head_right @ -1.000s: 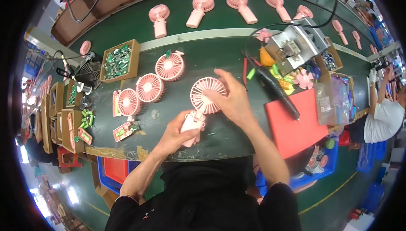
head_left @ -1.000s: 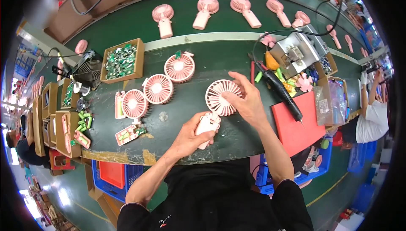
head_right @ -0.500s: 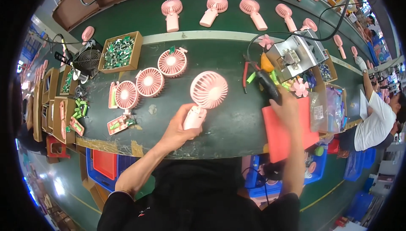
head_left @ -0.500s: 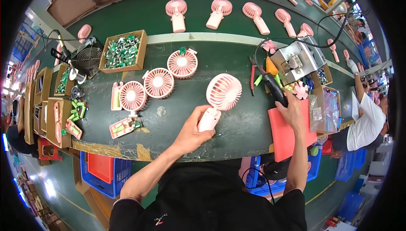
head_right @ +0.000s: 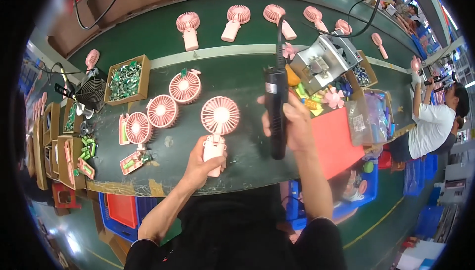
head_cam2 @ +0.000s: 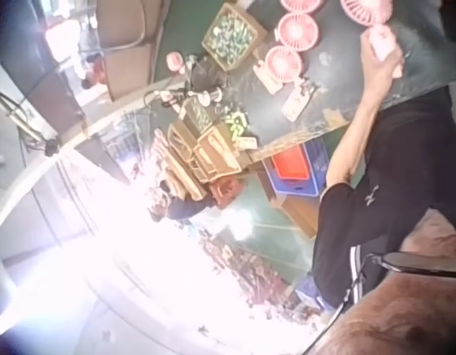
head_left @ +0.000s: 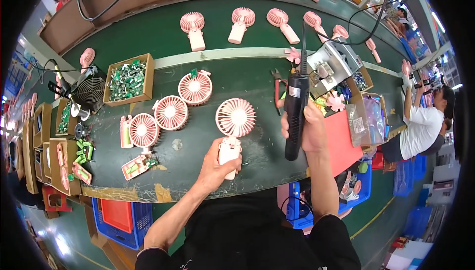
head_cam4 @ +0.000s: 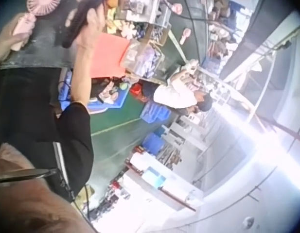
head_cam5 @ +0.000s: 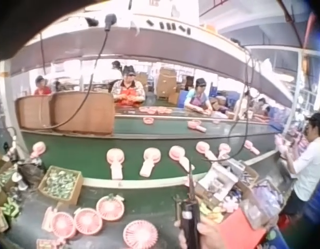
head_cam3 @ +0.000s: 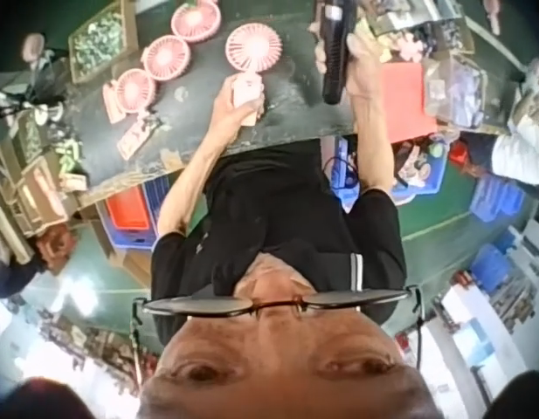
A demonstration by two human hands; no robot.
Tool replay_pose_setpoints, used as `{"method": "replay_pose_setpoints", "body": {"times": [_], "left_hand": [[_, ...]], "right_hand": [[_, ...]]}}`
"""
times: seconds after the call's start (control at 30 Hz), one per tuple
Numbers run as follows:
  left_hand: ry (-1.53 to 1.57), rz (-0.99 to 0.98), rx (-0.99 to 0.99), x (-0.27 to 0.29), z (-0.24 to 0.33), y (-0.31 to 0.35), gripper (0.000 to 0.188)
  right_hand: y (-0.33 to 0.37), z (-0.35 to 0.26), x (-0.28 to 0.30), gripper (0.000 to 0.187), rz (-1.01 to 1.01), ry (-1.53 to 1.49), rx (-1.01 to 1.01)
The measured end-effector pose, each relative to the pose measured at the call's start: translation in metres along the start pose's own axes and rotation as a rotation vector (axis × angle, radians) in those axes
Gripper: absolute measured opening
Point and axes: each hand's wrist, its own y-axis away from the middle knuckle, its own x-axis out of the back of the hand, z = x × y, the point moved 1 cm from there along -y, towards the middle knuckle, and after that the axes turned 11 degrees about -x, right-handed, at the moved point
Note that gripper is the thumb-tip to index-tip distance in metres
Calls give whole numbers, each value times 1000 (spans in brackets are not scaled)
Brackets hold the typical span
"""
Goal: The person assembles portable fans by installing circuit boards and batteries into fan casings, soldering connections using a soldering iron, and securing the plastic handles with a handheld heat tool by hand.
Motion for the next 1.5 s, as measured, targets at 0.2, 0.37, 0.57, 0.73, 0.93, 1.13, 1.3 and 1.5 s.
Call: {"method": "replay_pose_setpoints", "body": {"times": [0.2, 0.37, 0.57, 0.73, 0.93, 1.13, 1.3, 1.5], "left_hand": [[184, -8, 33, 2, 9, 6, 46], [203, -135, 5, 14, 18, 4, 46], [349, -162, 58, 10, 10, 7, 42], [398, -138, 85, 9, 8, 5, 43], [184, -136, 31, 9, 5, 3, 45], [-944, -173, -405, 10, 25, 4, 46], [-1439, -483, -687, 23, 24, 0, 55], [-1118, -169, -606, 23, 18, 9, 59]], "right_hand": [[9, -25, 4, 41, 279, 629, -34], [30, -23, 57, 48, 399, 760, -60], [33, -24, 25, 58, 257, 477, -28], [18, -28, 33, 54, 222, 530, 25], [13, -33, 34, 42, 529, 1022, -6], [18, -22, 32, 59, 401, 1525, 189], [23, 21, -47, 88, -206, 1673, 131], [17, 69, -34, 83, -148, 1411, 124]]}}
